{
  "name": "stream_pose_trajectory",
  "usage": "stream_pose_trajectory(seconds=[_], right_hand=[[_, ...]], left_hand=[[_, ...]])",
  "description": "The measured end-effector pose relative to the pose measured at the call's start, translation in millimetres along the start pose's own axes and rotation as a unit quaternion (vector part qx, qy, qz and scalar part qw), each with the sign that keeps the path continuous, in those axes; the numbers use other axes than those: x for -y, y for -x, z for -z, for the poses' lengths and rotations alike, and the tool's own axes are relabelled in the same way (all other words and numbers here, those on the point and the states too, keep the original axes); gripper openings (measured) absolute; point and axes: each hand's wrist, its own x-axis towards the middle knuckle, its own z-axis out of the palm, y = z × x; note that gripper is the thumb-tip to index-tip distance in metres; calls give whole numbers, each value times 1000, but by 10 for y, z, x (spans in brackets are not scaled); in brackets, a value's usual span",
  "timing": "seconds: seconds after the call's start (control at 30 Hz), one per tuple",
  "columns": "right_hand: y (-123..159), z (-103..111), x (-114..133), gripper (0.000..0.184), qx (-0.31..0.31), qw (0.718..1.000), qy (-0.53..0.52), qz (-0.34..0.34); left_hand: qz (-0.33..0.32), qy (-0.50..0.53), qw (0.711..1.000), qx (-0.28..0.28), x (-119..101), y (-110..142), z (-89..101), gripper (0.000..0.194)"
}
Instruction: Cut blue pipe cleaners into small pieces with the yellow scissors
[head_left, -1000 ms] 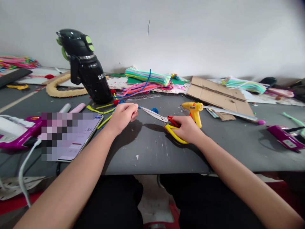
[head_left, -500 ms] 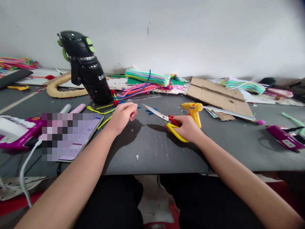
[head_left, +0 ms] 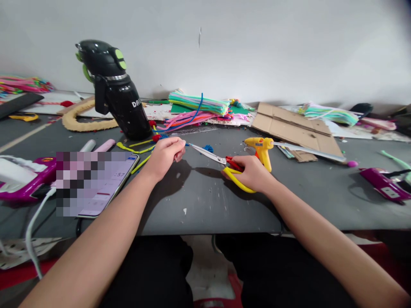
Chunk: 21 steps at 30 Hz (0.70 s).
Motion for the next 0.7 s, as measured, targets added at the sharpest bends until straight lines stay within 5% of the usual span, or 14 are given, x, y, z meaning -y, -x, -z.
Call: stream_pose_trajectory(seconds=[0.7], right_hand=[[-14, 14, -7, 40, 9, 1000, -1, 7]], left_hand=[[7, -10, 1000, 6, -15, 8, -18, 33]])
